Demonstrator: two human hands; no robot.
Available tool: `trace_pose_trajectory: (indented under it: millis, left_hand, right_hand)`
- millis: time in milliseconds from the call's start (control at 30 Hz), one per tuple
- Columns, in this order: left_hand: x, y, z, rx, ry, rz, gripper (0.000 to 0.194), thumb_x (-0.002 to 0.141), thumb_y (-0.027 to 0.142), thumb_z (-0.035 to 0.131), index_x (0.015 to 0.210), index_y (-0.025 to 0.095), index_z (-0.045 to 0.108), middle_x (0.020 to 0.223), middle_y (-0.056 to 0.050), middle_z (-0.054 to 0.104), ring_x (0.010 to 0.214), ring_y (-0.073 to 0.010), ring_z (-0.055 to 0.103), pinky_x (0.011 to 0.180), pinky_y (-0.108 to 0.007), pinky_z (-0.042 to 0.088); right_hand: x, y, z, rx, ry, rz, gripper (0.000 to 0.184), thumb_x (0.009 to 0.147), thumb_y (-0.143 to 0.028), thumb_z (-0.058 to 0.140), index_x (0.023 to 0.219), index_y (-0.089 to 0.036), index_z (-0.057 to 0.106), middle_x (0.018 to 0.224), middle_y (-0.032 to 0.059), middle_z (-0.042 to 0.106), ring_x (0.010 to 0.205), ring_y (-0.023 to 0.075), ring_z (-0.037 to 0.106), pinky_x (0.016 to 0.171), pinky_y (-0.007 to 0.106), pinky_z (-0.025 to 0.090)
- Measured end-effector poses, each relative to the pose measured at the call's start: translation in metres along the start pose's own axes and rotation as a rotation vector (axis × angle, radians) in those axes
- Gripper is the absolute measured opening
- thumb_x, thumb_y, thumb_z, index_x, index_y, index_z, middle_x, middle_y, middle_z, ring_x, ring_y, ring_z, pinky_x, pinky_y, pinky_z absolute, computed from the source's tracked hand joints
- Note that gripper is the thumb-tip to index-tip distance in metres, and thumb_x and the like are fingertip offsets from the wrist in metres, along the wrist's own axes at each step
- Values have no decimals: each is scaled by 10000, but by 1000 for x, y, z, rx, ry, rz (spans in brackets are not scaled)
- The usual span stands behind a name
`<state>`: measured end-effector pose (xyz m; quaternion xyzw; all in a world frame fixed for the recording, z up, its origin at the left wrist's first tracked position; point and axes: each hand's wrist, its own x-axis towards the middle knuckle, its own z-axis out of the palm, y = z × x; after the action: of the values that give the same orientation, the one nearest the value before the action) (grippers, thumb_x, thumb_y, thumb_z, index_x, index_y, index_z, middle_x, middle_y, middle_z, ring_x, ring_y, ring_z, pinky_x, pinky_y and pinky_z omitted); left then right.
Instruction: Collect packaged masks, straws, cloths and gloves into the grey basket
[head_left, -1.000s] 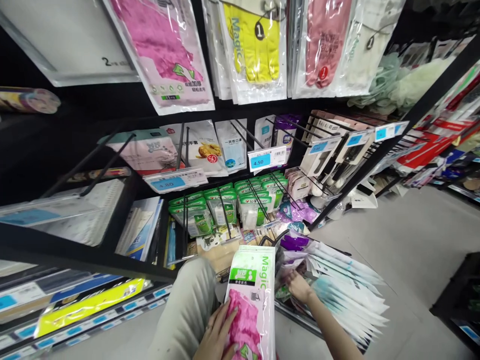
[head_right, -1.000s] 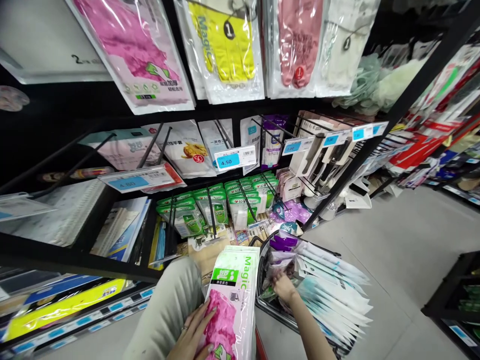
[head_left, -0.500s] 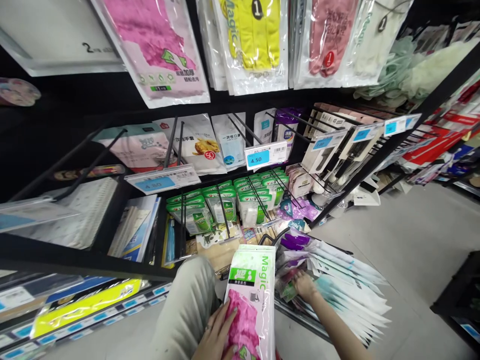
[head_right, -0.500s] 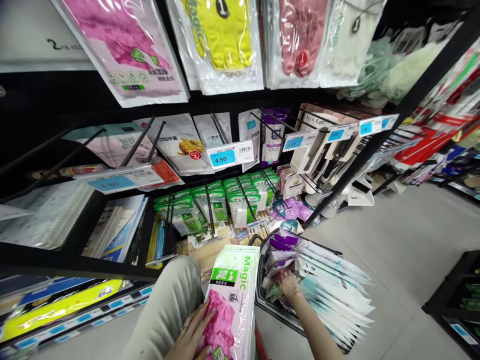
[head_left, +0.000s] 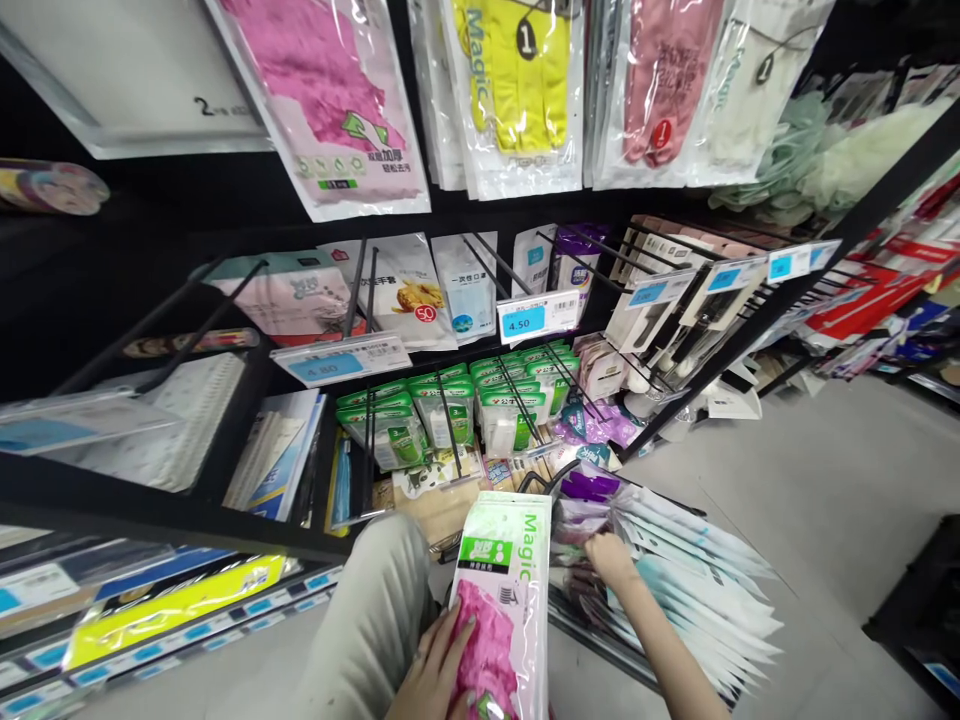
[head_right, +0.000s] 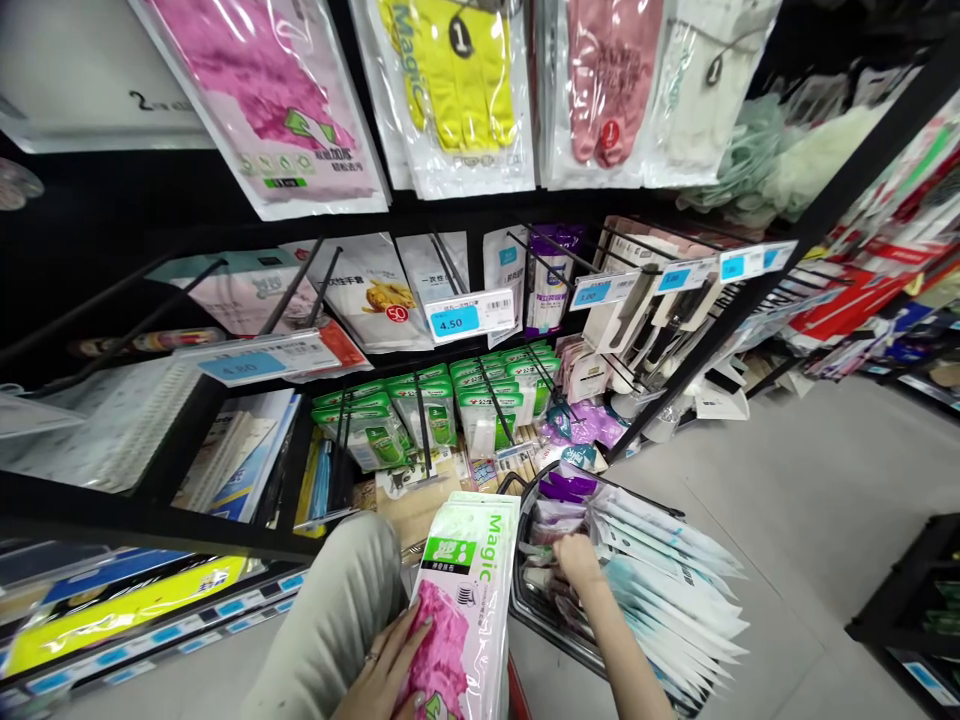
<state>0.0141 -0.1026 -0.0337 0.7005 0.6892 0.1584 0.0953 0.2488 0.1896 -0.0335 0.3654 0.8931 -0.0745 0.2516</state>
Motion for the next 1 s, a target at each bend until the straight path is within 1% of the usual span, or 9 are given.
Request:
trace_pose_trajectory:
  millis: [100,167,233,300,433,533,733,833,1000]
  left_hand:
    - [0,-1,0,-3,0,20,659,896,294,435,1477,237,129,1502,-133,306,1298,-320,375,972,-444,445]
    - [0,0,-2,-7,-9,12,658,897,287,431,1478,240,126,1507,-127,299,1301,-317,373,977,-443,442]
    - [1,1,-4,-14,-17,3,663,895,279,438,1478,245,123,1508,-123,299,1309,-314,366,986,-442,435]
    - [1,3,-5,-20,-23,-5,663,894,270,441,1477,248,125,1508,-119,302,1317,-313,358,992,-441,429]
    - [2,2,-6,-20,-9,9,655,896,254,428,1477,241,126,1502,-122,313,1313,-313,362,992,-439,428]
    - [2,2,-6,-18,-10,10,641,902,261,420,1476,238,138,1503,-120,313,1310,-311,366,985,-432,433]
    - [3,5,-8,-16,-22,-6,641,906,261,415,1477,247,124,1507,-115,308,1318,-302,362,991,-427,429]
    - [5,8,-12,-6,-41,-12,652,899,231,414,1478,242,116,1503,-123,314,1320,-302,364,990,-431,432]
    - [7,11,-21,-2,-52,-3,697,883,196,432,1480,250,75,1485,-128,348,1315,-293,377,990,-426,437]
  right_hand:
    - [-16,0,-26,9,19,26,270,855,-48,435,920,-117,688,911,143,706,882,247,667,753,349,493]
    - [-26,-1,-41,20,28,50,308,846,-44,406,939,-115,691,905,173,701,881,285,667,734,357,487]
    - [-32,-2,-50,33,29,72,324,849,-58,386,958,-109,687,917,184,694,891,307,662,729,367,484]
    - [-33,-1,-54,52,20,84,333,851,-66,376,975,-101,682,949,190,688,920,310,653,746,363,479]
    - [-26,3,-51,101,-16,89,303,852,-96,411,989,-102,681,984,179,689,958,275,644,796,326,461]
    - [-22,7,-51,126,-22,95,283,860,-131,433,987,-95,683,995,183,689,972,267,638,815,316,447]
    - [-29,15,-70,172,-4,92,268,861,-207,471,979,-91,682,1015,192,683,978,274,632,811,315,433]
    - [-32,23,-78,199,6,102,269,857,-225,481,953,-75,682,983,207,687,965,282,636,783,313,430]
    - [-26,39,-84,233,-2,118,261,842,-233,508,951,-65,674,969,209,684,962,286,636,759,306,420]
